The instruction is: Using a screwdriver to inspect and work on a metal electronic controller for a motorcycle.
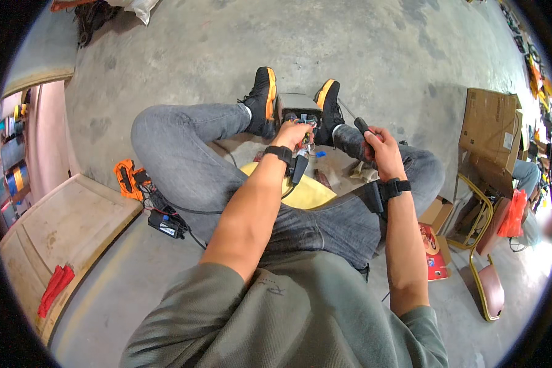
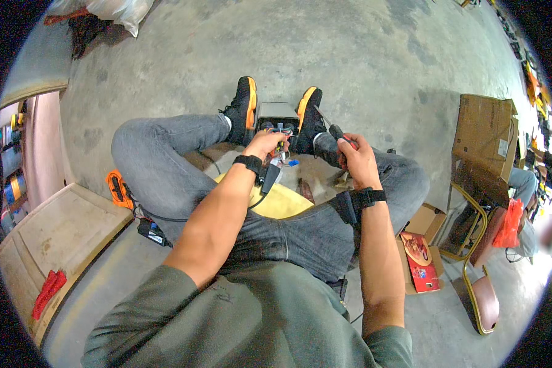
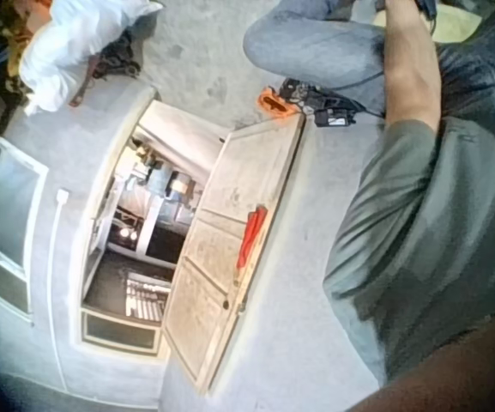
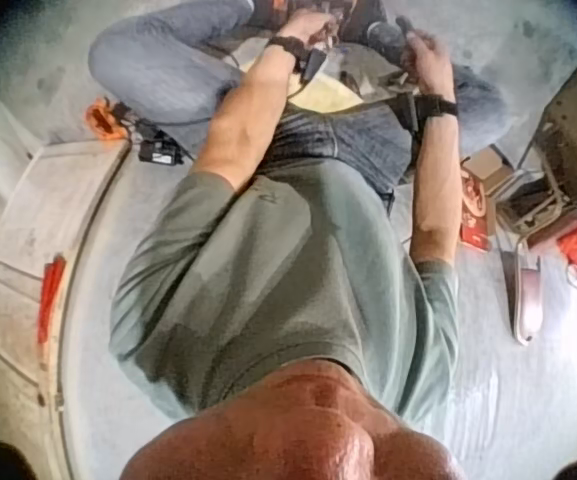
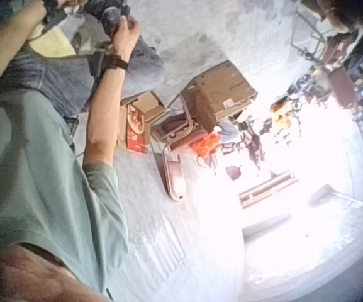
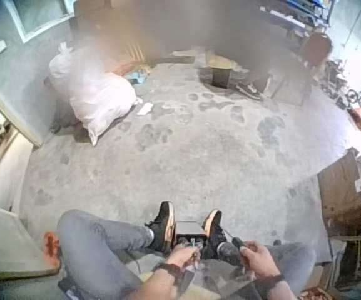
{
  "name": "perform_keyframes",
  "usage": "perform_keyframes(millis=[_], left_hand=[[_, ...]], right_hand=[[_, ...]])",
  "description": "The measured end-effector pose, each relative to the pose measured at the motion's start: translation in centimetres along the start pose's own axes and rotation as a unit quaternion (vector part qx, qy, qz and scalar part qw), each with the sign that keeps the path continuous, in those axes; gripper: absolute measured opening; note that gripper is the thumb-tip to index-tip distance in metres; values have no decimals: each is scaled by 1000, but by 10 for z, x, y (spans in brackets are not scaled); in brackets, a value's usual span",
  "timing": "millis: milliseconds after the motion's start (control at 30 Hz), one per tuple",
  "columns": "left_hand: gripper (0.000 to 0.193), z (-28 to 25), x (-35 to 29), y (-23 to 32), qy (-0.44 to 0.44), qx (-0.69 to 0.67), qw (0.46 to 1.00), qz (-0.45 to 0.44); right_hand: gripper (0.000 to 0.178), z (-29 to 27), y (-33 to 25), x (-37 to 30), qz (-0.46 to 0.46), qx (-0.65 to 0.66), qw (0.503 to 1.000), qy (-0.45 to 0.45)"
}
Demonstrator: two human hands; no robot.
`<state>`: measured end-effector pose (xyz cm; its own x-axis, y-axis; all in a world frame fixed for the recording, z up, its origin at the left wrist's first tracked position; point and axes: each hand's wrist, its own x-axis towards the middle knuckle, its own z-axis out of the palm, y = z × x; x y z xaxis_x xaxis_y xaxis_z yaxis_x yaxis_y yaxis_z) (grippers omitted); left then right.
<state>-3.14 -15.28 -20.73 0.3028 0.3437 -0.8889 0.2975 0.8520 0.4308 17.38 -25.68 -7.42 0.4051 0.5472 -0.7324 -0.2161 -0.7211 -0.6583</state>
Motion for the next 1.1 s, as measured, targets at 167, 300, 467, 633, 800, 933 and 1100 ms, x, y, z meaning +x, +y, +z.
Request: perform_keyframes(millis=[167,300,467,633,800,933,1100], left_hand=[[22,-8,-7,18,21,132,991,22],[19,-13,-8,20,31,137,990,30],[21,-9,-25,35,19,103,994,9],[20,-6,-12,27,32,67,992,105],[47,-1,13,16,98,90,986,96],[81,-3,23,7,78,74,988,111],[81,6,10,11,106,137,979,103]], right_hand=[[34,9,-12,-9,-56,-115,992,9],[39,33,-26,-23,-117,-189,975,-13],[38,55,-38,-31,-181,-267,946,-15],[33,70,-47,-29,-241,-304,922,-5],[31,89,-57,-26,-246,-315,917,-2],[30,104,-71,-25,-322,-354,878,-8],[29,116,-82,-24,-323,-392,861,-15]])
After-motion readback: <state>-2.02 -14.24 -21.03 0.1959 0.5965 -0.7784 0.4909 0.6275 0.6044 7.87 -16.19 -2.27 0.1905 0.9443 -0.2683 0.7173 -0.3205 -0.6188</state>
